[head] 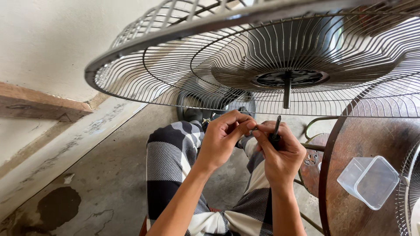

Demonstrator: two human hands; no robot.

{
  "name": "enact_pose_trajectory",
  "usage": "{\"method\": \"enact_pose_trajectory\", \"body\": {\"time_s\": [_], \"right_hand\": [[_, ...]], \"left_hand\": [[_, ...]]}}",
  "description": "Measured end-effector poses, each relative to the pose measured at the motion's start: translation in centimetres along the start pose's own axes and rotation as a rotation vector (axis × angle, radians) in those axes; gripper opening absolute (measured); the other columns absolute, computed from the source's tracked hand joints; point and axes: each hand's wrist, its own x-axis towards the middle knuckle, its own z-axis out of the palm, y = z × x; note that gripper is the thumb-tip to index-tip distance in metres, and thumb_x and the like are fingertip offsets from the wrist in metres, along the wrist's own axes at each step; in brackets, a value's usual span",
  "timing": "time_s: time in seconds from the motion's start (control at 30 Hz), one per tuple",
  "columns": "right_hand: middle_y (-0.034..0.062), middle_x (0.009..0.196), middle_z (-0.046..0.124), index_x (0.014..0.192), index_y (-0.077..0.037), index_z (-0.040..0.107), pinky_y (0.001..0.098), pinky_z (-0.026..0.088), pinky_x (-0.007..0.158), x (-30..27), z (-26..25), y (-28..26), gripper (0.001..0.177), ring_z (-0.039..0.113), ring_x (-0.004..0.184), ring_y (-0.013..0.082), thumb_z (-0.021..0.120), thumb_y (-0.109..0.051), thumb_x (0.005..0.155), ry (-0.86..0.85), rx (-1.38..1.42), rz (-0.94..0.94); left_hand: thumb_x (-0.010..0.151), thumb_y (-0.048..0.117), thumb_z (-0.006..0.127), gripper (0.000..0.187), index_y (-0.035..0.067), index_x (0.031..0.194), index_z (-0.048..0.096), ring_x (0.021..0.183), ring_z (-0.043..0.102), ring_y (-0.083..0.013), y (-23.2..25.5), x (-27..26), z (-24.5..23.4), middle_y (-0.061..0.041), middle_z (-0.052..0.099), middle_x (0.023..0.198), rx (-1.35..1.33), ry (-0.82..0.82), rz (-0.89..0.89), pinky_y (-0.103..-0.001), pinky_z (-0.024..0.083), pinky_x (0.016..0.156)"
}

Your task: The person assembles an electric fan by first securing the front grille to the motor housing with a screwdriver, then attaching the fan blades to the motor shaft, and finally reattaching the front grille over the blades.

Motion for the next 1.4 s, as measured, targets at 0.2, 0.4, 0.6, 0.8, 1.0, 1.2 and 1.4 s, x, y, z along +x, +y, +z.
{"method": "enact_pose_trajectory", "body": {"time_s": [0.2,0.4,0.6,0.8,1.0,1.2,1.4], "right_hand": [[0.0082,0.098,0.071,0.101,0.003,0.068,0.0184,0.041,0.049,0.8,-0.6,0.6,0.01,0.063,0.065,0.0067,0.07,0.008,0.093,0.03,0.072,0.142],[0.0112,0.111,0.07,0.106,0.005,0.067,0.0221,0.056,0.07,1.8,-1.4,1.8,0.009,0.066,0.082,0.0094,0.07,0.008,0.098,-0.035,0.039,-0.085],[0.0118,0.111,0.069,0.106,0.005,0.068,0.0225,0.056,0.065,2.8,-1.8,3.1,0.014,0.065,0.079,0.0092,0.075,0.008,0.094,0.06,-0.213,-0.312],[0.0084,0.109,0.069,0.106,0.005,0.07,0.0212,0.053,0.064,4.6,-1.7,4.3,0.014,0.064,0.075,0.0072,0.077,0.005,0.094,0.074,-0.224,-0.306],[0.0065,0.11,0.065,0.108,0.005,0.068,0.0209,0.05,0.072,6.1,-0.9,4.6,0.016,0.061,0.089,0.0085,0.078,0.003,0.095,0.159,-0.192,-0.401],[0.0051,0.106,0.063,0.107,0.005,0.066,0.0208,0.047,0.068,7.5,-1.3,4.8,0.017,0.059,0.085,0.0072,0.075,0.005,0.093,0.134,-0.146,-0.377],[0.0029,0.096,0.062,0.107,0.003,0.07,0.0231,0.041,0.059,8.8,-1.7,3.8,0.017,0.053,0.072,0.0079,0.079,0.002,0.092,0.12,-0.263,-0.438]], "left_hand": [[0.1,0.021,0.074,0.017,0.005,0.103,0.077,0.062,0.038,-0.0027,-1.0,0.5,0.9,0.003,0.056,0.073,-0.006,0.043,-0.051,-0.021,0.034,0.055],[0.102,0.026,0.066,0.02,0.007,0.1,0.075,0.056,0.041,-0.0034,-0.8,2.2,1.3,0.004,0.064,0.084,0.293,0.21,0.187,-0.021,0.031,0.047],[0.099,0.024,0.074,0.021,0.005,0.091,0.068,0.056,0.051,-0.0072,0.1,3.6,1.5,0.0,0.062,0.081,0.661,0.386,0.444,-0.025,0.04,0.049],[0.095,0.025,0.08,0.024,0.008,0.088,0.066,0.056,0.057,-0.013,1.2,4.6,1.5,0.001,0.061,0.076,0.941,0.451,0.614,-0.029,0.044,0.051],[0.092,0.031,0.086,0.034,0.008,0.091,0.061,0.072,0.063,-0.0183,1.1,5.0,1.1,-0.003,0.063,0.086,1.116,0.537,0.747,-0.031,0.049,0.063],[0.102,0.047,0.089,0.072,0.011,0.144,0.044,0.135,0.035,-0.0333,-0.9,5.6,0.3,-0.018,0.041,0.139,1.242,0.667,0.915,-0.05,0.031,0.112],[0.098,0.064,0.084,0.108,0.028,0.172,0.014,0.159,0.006,-0.0401,-0.7,7.4,-1.4,-0.022,0.01,0.173,1.471,0.538,0.929,-0.06,0.01,0.127]]}}
